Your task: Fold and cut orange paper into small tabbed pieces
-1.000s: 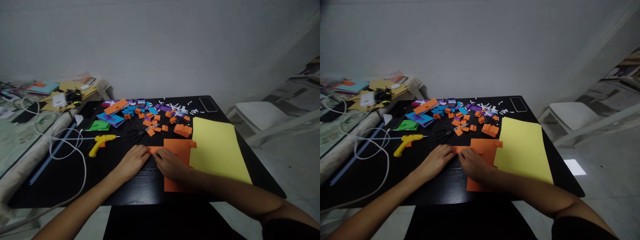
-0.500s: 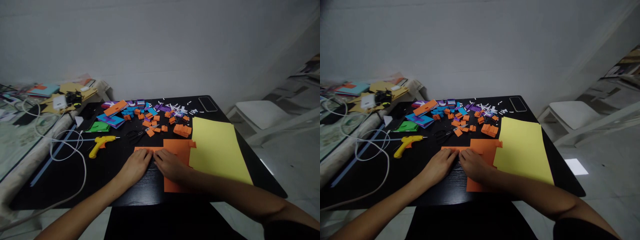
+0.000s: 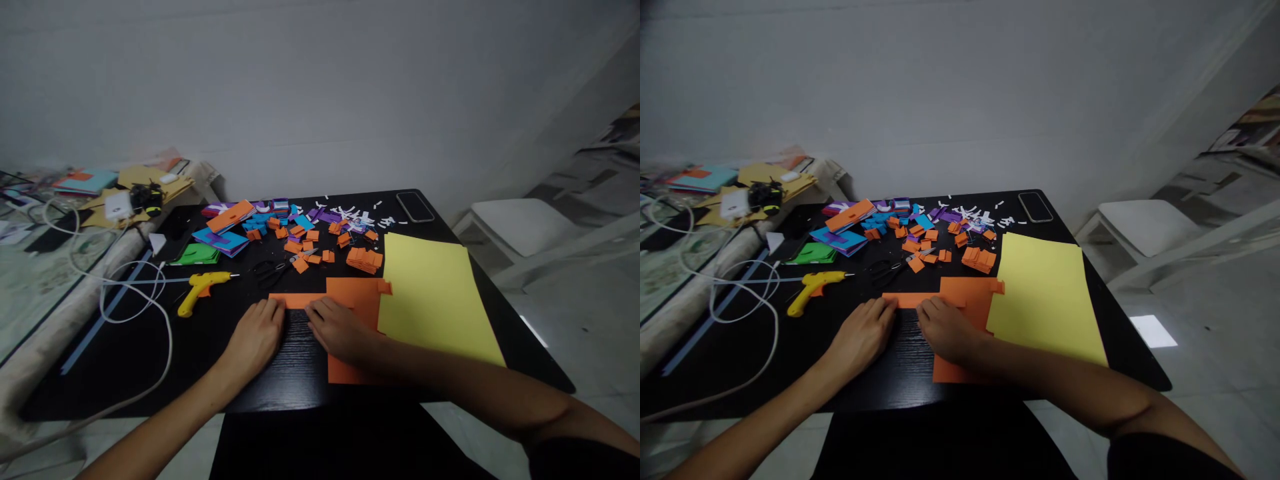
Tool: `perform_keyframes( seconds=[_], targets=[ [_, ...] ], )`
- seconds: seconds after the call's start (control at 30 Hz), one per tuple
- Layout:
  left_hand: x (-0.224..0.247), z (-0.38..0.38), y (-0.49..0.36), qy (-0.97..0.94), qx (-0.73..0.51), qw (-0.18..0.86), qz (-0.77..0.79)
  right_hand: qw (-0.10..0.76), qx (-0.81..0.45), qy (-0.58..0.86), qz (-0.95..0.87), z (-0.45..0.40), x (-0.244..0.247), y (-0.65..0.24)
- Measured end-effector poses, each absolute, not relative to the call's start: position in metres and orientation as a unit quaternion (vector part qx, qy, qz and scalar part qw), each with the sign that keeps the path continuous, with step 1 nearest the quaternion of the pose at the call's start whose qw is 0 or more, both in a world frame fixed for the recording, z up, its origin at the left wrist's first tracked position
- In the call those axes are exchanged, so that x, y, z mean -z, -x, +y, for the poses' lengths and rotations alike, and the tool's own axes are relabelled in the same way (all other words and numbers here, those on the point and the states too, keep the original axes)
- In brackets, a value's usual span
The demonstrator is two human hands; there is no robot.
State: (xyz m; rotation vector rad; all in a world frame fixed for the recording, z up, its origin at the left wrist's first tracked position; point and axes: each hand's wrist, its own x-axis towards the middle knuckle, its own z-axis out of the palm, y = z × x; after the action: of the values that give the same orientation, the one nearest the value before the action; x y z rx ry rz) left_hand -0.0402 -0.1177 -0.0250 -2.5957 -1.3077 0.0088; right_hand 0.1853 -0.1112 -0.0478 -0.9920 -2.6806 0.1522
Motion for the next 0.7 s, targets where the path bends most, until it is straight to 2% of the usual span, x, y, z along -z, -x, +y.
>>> perform_keyframes(
  seconds=[0.17, 0.33, 0.5, 0.7],
  targets=[
    [0.022, -0.117, 0.056, 0.868, -0.010, 0.155, -0.471, 0.141, -0.044, 0.334, -0.931, -0.111, 0.047, -0.186],
    [0.020, -0.117, 0.059, 0.860, 0.004, 0.144, -0.489, 0.137, -0.045, 0.336, -0.931, -0.112, 0.046, -0.186],
    [0.022, -0.121, 0.047, 0.842, 0.062, 0.141, -0.517, 0.128, -0.044, 0.339, -0.931, -0.113, 0.047, -0.185],
    [0.039, -0.135, 0.019, 0.885, 0.104, 0.051, -0.451, 0.127, -0.043, 0.324, -0.936, -0.113, 0.046, -0.184]
  ],
)
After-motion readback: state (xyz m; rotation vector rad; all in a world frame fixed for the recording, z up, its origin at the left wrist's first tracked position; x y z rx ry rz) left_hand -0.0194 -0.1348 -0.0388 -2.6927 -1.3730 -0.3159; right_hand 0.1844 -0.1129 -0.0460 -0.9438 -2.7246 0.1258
